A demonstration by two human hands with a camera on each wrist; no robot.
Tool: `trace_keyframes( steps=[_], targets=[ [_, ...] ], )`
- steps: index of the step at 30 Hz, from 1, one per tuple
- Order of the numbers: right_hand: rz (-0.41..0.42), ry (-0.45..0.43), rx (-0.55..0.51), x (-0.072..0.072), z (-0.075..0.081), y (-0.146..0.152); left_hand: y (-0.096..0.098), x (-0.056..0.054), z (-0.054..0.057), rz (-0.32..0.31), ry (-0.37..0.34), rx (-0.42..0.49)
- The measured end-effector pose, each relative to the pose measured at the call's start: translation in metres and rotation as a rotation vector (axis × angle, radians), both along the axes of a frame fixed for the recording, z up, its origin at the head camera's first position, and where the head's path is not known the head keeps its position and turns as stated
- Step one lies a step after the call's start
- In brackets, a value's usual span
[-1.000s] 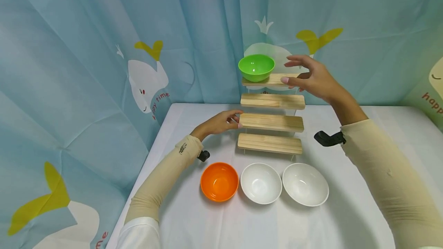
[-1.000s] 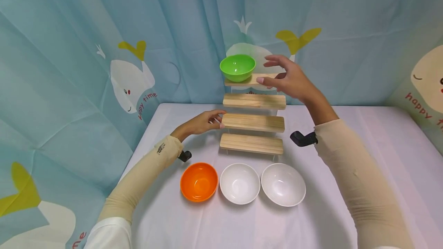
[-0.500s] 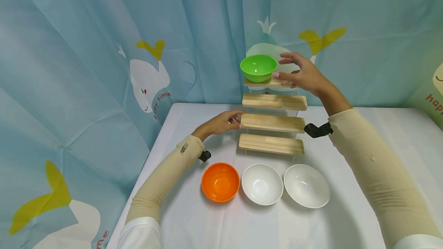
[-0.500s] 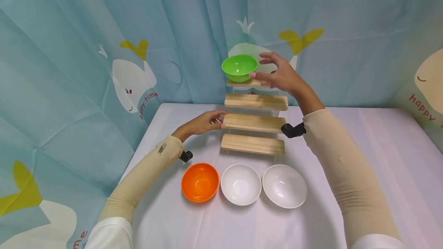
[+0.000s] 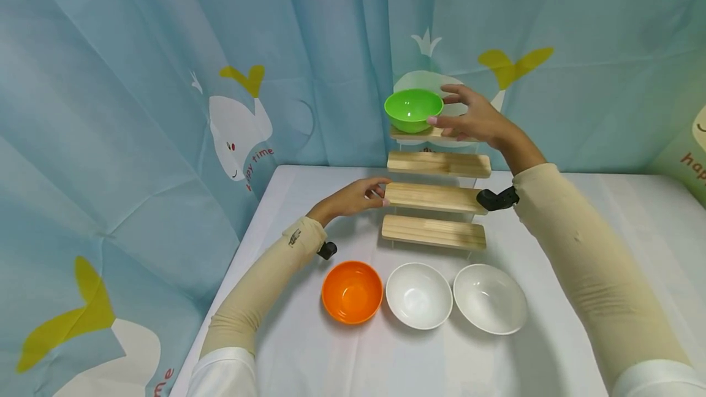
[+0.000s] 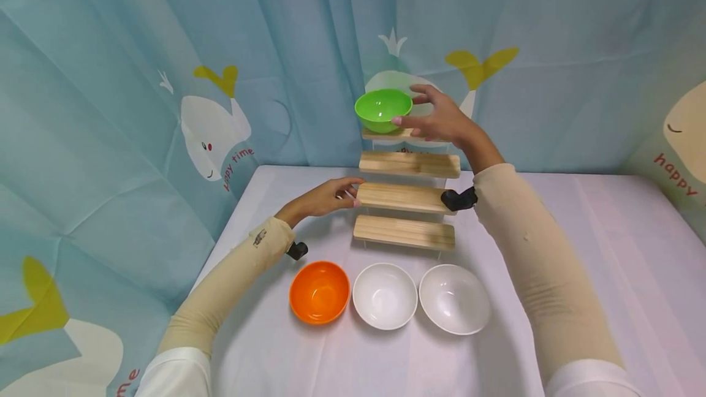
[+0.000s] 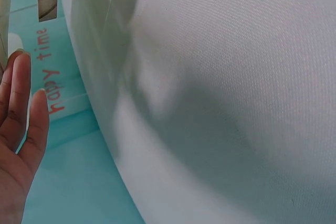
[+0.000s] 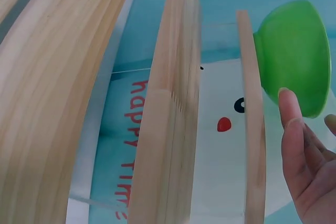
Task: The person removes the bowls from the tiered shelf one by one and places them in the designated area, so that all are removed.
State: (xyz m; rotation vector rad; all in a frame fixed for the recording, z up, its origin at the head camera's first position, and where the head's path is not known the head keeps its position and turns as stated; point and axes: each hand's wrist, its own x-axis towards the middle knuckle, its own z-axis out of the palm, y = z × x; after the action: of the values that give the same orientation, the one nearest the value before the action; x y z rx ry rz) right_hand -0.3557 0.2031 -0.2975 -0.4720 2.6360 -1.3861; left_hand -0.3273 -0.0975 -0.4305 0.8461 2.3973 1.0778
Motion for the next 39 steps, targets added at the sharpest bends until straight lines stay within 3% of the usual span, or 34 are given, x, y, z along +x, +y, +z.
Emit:
trace_keyframes(
  steps=[14,39],
  targets=[
    [0.032,-0.083,0.010,-0.014,-0.001,-0.015,-0.002,0.001,-0.002,0.000,0.000,-0.015],
    [0.024,-0.096,0.078,-0.032,-0.002,-0.030,0.002,-0.004,-0.003,-0.011,0.010,-0.011]
  ],
)
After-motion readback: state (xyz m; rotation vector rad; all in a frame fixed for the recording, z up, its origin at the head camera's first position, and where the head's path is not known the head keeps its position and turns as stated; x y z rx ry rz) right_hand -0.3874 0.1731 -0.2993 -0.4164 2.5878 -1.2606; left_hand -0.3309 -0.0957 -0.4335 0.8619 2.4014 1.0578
